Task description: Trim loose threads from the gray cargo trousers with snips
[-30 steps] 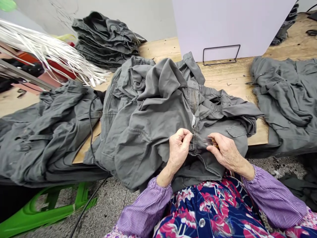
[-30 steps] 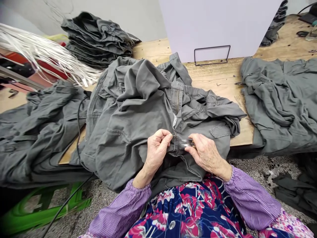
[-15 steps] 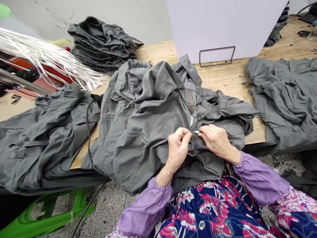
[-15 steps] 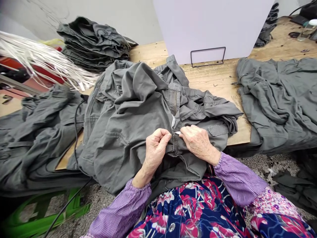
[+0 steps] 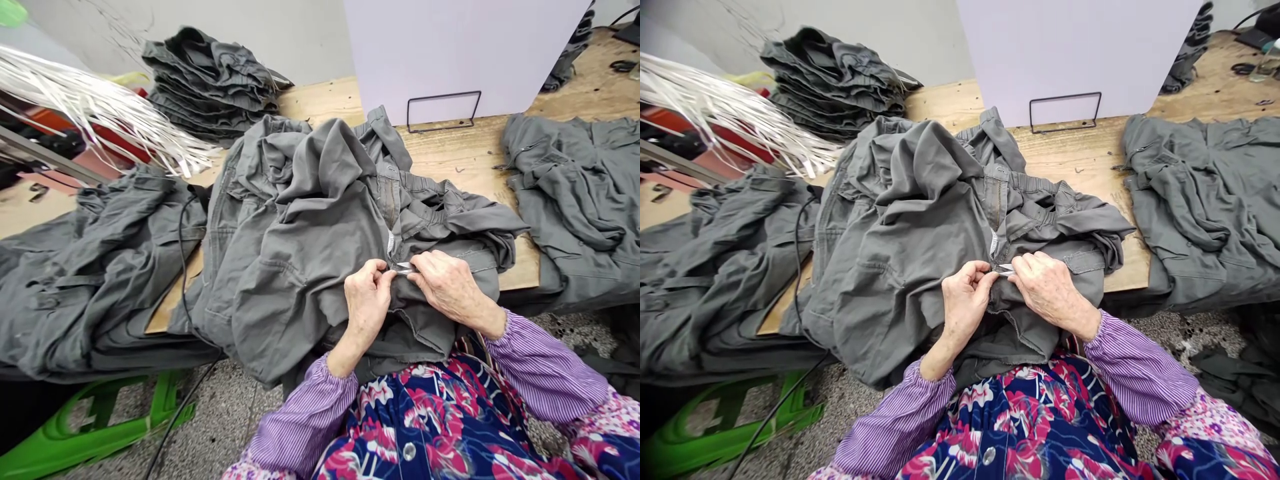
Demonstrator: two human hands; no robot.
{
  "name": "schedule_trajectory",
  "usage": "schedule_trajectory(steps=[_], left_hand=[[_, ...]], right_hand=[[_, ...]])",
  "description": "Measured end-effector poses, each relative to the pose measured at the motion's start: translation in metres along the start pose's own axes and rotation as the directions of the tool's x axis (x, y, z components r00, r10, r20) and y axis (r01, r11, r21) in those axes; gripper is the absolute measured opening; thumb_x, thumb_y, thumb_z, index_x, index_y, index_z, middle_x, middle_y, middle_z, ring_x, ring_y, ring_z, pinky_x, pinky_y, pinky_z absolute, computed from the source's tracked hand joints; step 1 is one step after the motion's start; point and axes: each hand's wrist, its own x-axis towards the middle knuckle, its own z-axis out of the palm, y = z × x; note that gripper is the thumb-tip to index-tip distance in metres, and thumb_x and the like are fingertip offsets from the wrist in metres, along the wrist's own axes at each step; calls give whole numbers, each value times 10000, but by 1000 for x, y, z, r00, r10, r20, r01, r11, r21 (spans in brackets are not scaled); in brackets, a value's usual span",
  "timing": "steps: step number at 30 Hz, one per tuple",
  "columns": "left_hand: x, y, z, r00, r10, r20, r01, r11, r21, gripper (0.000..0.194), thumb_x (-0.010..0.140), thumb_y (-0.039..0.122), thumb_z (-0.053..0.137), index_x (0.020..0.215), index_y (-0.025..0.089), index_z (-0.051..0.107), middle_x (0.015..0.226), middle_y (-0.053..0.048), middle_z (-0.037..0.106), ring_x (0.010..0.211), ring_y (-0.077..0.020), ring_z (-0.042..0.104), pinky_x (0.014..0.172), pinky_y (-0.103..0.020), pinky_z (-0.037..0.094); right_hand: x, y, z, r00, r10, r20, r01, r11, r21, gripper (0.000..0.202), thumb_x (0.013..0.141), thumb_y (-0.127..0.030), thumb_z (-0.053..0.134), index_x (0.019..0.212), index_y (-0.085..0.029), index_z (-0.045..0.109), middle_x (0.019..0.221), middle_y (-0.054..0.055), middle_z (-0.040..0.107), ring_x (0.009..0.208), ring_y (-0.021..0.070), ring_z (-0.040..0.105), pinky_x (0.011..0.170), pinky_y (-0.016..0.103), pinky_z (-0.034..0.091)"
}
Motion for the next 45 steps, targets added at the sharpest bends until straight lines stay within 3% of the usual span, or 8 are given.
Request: schedule_trajectory(steps=[18,23,27,30,32,36,40,45], left_hand=[[-4,-3,-1,987,156,-27,-156,988,-12,148,818,162,443,675,188,469,592,19,524,547,-110,497,541,-231,335],[-6,-2,-3,989,78,-125,-84,995,-45,148,837,196,434,692,197,466,629,13,538,587,-117,516,589,-228,368],[2,8,1,983,42,-179,-43,999,0,104,833,289,497,871,192,492,717,-3,574,583,-126,522,604,-240,382],[15,16,10,992,57,-109,-42,990,135,337,733,285,632,1015,189,474,802,-34,603,647,-169,558,622,-269,378],[25,17,15,994,29,-109,-13,988,153,307,708,180,613,983,197,476,758,-21,587,660,-179,562,636,-276,374],[36,9,19,991,-53,-127,33,988,-154,234,691,88,530,866,210,433,656,46,484,548,-106,482,589,-231,365],[36,3,13,994,-108,-28,76,839,-539,243,667,113,545,835,203,393,680,60,435,525,-58,421,526,-181,346],[31,8,6,983,-166,81,173,681,-711,267,643,135,580,824,195,393,670,66,453,529,-46,431,507,-165,358]], right_hand=[[16,-8,1,994,-103,-27,103,995,-11,249,951,-290,376,755,-184,486,691,28,539,666,164,436,598,279,251],[11,-1,10,991,76,-108,-61,989,134,234,937,-297,391,790,-180,531,730,42,593,684,161,505,600,272,291],[6,10,19,898,423,-120,-281,762,583,184,907,-321,421,903,-175,533,751,25,594,643,137,523,602,246,360],[7,15,27,851,525,-1,-298,485,822,236,861,-398,478,926,-176,524,686,-11,541,580,111,467,545,224,361],[9,15,32,837,545,49,-297,377,877,247,811,-406,537,884,-170,539,660,-23,515,564,98,434,525,216,346],[18,12,39,817,572,76,-288,289,913,227,772,-381,566,786,-154,567,646,-23,503,557,84,400,522,216,325],[28,7,38,839,533,108,-272,238,932,307,767,-444,567,673,-153,536,565,-41,436,516,75,357,487,218,283],[35,-1,29,870,482,104,-272,294,916,284,784,-383,541,612,-169,469,523,-55,376,493,72,325,471,219,262]])
